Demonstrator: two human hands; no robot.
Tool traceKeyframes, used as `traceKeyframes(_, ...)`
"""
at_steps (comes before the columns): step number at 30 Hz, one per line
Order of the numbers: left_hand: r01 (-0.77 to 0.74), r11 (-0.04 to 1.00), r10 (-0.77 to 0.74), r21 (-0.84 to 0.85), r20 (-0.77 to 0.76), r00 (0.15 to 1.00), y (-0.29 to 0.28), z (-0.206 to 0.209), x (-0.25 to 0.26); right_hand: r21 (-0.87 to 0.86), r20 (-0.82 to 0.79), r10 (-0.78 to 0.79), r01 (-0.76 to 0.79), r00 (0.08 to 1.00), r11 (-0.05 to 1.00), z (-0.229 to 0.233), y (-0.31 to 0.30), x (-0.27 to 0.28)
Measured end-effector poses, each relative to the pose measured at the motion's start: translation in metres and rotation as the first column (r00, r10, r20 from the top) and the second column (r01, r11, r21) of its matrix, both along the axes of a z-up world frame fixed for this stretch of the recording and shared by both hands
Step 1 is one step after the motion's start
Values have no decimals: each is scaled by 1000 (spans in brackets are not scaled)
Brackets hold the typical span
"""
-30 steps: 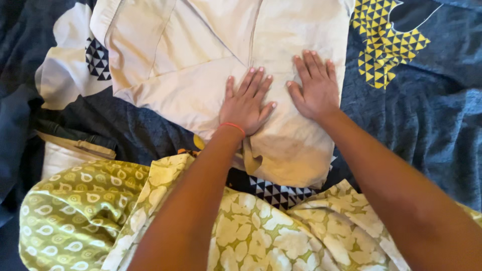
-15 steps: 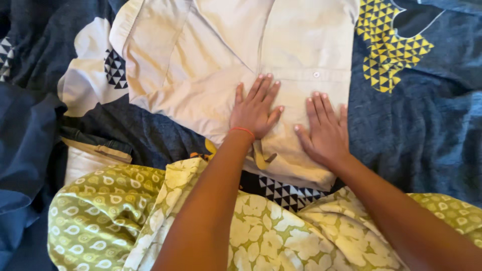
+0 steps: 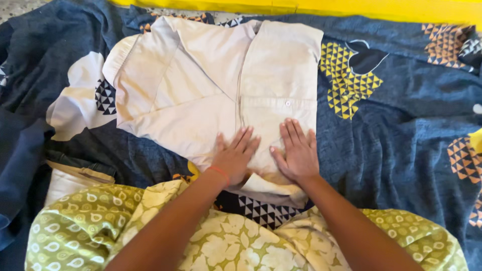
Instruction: The person folds a light-colored shirt on a patterned blanket. They button the shirt, lay it flat, smooth the fabric, fold the sleeves inward, fold the sides toward the center, and then fold the bottom up to create a compact rectangle.
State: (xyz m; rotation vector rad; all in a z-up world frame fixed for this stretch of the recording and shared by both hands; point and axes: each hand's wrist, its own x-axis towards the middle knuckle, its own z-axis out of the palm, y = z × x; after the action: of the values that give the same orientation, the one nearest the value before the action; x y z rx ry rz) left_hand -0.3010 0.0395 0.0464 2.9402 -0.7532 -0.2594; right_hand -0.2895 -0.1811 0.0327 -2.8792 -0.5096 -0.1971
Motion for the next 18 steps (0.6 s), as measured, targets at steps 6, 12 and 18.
traceKeyframes(6,-43,998,57,47,-362,930,26,40,-26,11,-22,-13,13,1000,1000,-2,1,0)
traceKeyframes(12,-128,952,64,-277,-227,972,9,52,-34,38,-8,-3,4,1000,999,-10,-4,1)
traceKeyframes(18,-79,906,-88,-416,-369,925,14,58,-40,369,-243,47,47,969,928,-7,-25,13)
